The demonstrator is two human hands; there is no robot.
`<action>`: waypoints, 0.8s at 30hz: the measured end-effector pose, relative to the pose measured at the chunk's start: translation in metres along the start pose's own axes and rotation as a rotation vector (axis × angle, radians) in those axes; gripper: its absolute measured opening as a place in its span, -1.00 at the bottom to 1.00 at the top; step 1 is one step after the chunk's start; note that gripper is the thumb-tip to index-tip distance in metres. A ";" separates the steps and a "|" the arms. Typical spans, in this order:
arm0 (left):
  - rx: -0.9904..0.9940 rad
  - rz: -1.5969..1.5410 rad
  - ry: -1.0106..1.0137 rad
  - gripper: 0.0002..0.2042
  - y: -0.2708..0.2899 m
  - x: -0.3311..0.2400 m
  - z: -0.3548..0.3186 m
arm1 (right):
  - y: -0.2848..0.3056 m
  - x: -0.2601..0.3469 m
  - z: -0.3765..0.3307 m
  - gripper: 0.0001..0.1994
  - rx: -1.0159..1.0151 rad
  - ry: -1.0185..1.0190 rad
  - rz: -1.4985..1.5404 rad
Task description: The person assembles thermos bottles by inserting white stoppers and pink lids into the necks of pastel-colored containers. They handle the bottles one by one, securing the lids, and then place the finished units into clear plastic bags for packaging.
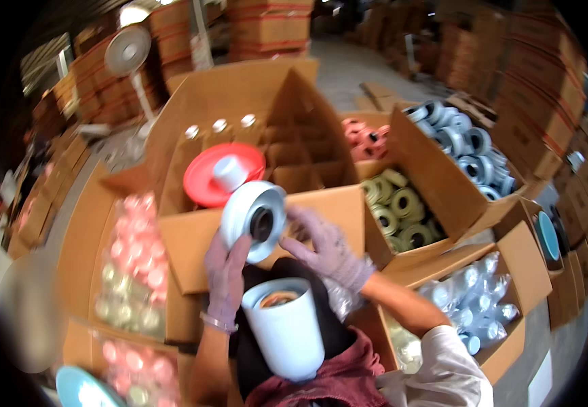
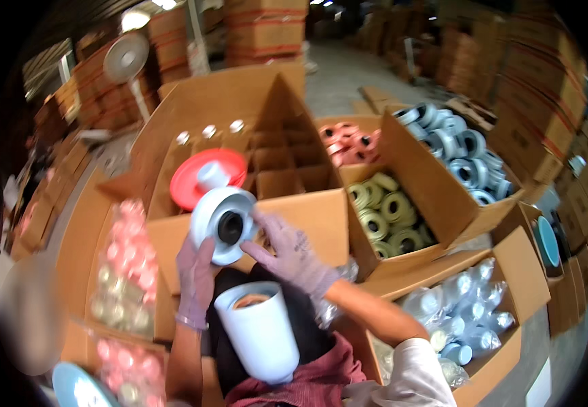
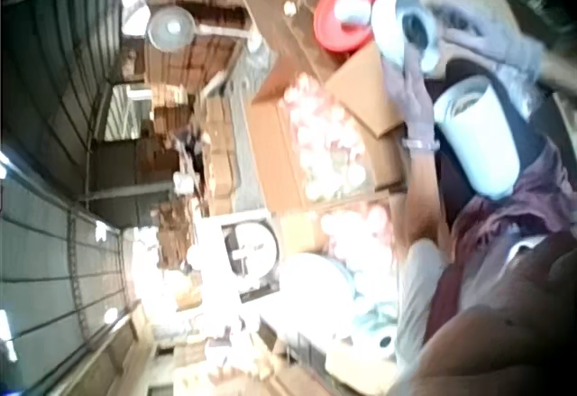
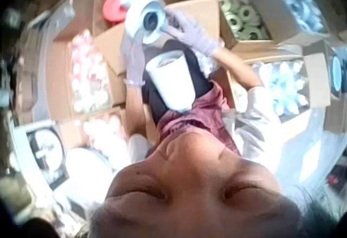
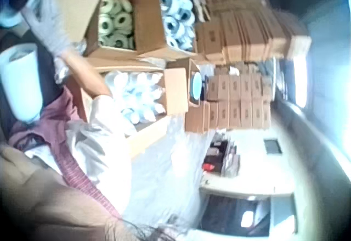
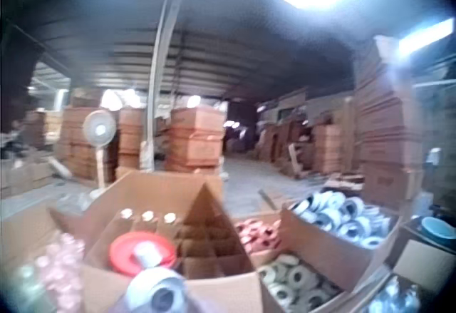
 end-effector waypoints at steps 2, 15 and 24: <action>0.127 -0.490 0.170 -0.60 0.000 0.008 -0.007 | 0.000 0.023 0.016 -0.48 0.111 0.554 -0.525; 0.391 0.709 -0.614 -0.36 0.006 -0.016 0.000 | -0.062 -0.068 -0.014 -0.69 0.840 -0.486 1.273; 0.755 0.305 -0.205 -0.40 0.041 0.048 -0.029 | -0.058 -0.044 -0.041 -0.54 0.467 -0.363 0.660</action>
Point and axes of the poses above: each hand's wrist, its own z-axis towards the middle knuckle, its own y-axis out of the back of the hand, x = y × z, the point moved 4 cm from there along z, towards the middle knuckle, and after that the axes turned 7 degrees about x, right-handed, at the moved point
